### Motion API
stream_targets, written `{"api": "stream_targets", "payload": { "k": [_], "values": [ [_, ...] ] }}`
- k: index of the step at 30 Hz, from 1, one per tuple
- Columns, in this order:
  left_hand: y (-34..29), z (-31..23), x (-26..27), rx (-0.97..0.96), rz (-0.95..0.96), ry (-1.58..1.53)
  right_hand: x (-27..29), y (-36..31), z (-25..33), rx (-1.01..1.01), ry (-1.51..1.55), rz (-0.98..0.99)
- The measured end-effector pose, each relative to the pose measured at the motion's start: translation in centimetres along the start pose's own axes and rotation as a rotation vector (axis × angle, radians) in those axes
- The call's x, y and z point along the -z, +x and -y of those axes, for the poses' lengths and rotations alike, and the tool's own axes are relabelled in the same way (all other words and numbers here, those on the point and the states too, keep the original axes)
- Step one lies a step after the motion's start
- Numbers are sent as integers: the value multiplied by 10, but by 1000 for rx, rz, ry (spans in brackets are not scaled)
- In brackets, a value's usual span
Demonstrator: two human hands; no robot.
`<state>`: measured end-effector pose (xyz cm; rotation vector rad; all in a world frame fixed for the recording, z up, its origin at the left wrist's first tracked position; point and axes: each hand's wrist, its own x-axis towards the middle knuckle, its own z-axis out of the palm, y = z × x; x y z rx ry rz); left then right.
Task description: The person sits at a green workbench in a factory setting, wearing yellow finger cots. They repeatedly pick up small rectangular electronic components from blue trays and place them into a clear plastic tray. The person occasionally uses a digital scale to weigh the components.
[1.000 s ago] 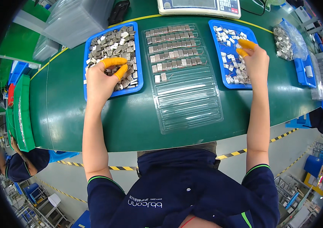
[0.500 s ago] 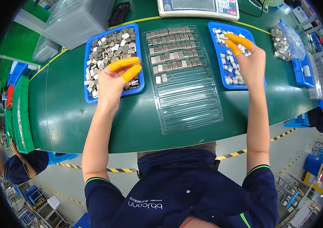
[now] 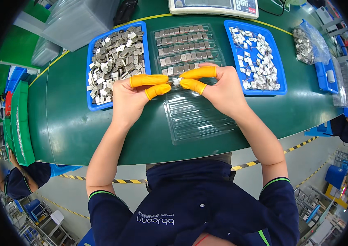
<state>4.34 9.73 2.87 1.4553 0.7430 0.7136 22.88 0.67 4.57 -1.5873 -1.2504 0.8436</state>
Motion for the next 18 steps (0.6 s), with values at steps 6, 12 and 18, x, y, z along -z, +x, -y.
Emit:
{"api": "stream_targets", "payload": {
  "k": [6, 12, 18],
  "values": [
    [-1, 4, -1, 9, 155, -77, 6, 1, -3, -92, 141, 183],
    [-4, 3, -4, 103, 225, -242, 0, 0, -7, -149, 407, 263],
    [-3, -1, -8, 46, 96, -323, -5, 2, -2, 186, 214, 18]
  ]
}}
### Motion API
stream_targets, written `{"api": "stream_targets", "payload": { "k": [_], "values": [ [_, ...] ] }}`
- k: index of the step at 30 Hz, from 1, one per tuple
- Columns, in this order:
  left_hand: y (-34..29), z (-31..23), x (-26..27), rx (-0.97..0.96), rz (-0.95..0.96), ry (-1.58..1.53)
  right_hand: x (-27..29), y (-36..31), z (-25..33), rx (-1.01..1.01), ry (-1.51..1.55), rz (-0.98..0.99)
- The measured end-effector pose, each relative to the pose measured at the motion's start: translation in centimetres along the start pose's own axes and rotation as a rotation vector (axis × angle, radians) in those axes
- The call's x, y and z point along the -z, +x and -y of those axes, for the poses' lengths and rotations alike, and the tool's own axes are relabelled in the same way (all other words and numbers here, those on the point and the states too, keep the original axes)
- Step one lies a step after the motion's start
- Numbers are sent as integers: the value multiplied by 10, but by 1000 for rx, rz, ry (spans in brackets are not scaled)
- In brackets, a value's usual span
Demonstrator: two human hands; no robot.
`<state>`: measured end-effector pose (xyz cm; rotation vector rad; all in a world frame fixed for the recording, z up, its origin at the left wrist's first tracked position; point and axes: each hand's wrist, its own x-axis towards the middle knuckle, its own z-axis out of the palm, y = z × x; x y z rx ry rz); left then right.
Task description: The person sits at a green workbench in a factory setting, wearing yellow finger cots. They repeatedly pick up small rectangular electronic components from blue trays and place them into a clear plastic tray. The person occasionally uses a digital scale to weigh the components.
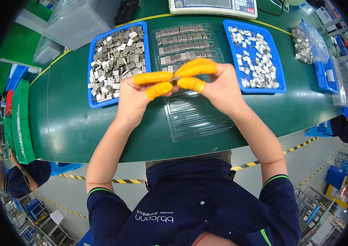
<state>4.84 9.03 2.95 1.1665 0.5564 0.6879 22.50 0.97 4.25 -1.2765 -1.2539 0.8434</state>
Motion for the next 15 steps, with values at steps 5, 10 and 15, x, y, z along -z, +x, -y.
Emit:
{"api": "stream_targets", "payload": {
  "k": [5, 10, 15],
  "values": [
    [7, -12, 15, -353, -373, 791, 12, 4, -15, 472, -777, -162],
    [18, -7, 64, -351, -597, 1332, 4, 2, -26, 505, -1024, -48],
    [19, -2, 61, -329, -573, 1518, 5, 3, -31, 506, -1099, -49]
  ]
}}
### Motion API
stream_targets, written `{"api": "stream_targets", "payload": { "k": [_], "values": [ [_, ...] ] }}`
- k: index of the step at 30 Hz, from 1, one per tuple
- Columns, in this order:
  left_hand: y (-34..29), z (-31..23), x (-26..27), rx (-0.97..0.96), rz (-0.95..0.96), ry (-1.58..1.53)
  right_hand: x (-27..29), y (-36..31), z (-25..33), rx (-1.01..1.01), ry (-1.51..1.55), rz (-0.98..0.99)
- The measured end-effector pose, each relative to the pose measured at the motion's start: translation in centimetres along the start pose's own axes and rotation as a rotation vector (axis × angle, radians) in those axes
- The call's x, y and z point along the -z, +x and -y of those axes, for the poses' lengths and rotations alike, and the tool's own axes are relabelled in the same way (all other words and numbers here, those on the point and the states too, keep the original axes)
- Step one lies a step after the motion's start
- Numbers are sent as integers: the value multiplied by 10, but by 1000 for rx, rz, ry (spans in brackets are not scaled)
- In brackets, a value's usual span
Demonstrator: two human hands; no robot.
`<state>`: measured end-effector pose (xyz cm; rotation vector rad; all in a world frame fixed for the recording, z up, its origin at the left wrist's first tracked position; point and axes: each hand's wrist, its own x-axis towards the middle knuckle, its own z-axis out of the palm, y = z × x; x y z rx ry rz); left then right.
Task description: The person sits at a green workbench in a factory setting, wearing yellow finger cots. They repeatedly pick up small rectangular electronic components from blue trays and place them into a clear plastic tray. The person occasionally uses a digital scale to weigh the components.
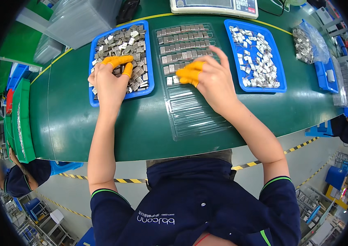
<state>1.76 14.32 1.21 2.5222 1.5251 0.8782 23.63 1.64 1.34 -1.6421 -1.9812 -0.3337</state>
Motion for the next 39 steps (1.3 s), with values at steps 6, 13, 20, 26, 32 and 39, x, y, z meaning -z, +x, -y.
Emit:
{"api": "stream_targets", "payload": {
  "k": [6, 13, 20, 26, 32, 39],
  "values": [
    [-3, -7, 5, 7, 64, 104, 36, 10, -66, -409, -29, -35],
    [-6, -12, 2, -131, 27, 199, 37, -29, -111, -539, -363, 158],
    [-5, -8, 0, -142, 1, 185, 42, -19, -106, -791, -115, 116],
    [-3, -4, -4, -138, -171, 126, 46, -24, -112, -818, 32, 36],
    [-2, -22, 3, 315, 101, -859, 49, -20, -118, -769, 80, -119],
    [-2, -32, 10, 296, 131, -1068, 56, -21, -117, -818, 221, -120]
  ]
}}
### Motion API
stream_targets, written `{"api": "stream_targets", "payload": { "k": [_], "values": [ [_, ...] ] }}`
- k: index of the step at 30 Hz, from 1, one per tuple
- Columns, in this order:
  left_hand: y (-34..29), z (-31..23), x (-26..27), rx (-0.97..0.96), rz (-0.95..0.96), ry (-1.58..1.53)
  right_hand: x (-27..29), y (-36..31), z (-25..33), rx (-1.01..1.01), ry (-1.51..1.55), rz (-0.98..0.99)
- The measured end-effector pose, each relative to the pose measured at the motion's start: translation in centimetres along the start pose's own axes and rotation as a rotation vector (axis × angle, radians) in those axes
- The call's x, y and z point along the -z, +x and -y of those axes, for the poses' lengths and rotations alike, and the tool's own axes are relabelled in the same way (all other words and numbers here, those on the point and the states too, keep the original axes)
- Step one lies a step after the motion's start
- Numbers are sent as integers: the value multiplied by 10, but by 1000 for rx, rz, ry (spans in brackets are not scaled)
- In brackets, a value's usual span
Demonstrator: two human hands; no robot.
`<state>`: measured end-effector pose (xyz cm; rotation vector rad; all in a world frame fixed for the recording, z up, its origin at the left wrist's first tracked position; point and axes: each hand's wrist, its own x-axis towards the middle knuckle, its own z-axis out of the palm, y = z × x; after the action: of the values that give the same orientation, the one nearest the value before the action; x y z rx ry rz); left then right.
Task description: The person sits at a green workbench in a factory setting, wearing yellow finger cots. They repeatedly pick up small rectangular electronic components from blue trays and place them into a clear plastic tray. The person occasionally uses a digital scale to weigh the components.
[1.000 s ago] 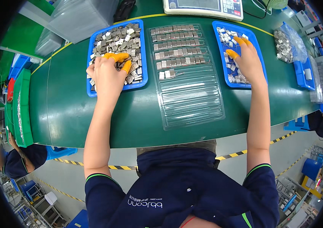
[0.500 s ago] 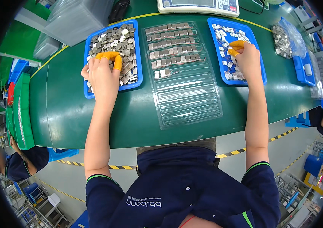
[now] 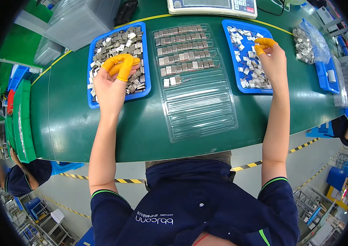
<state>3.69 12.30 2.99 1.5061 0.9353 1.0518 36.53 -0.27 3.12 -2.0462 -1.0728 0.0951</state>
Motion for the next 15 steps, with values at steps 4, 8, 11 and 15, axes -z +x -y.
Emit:
{"api": "stream_targets", "payload": {
  "k": [4, 8, 11, 15],
  "values": [
    [-3, 1, -5, -53, 13, -25, -8, -7, 15, -104, 386, 67],
    [-7, 0, -13, -95, -21, -154, -15, -10, 24, -42, 466, 128],
    [-14, 4, -16, -75, 65, -161, -27, -24, 42, 17, 667, 250],
    [-28, 13, -25, -103, 205, -96, -41, -53, 78, 92, 642, 356]
  ]
}}
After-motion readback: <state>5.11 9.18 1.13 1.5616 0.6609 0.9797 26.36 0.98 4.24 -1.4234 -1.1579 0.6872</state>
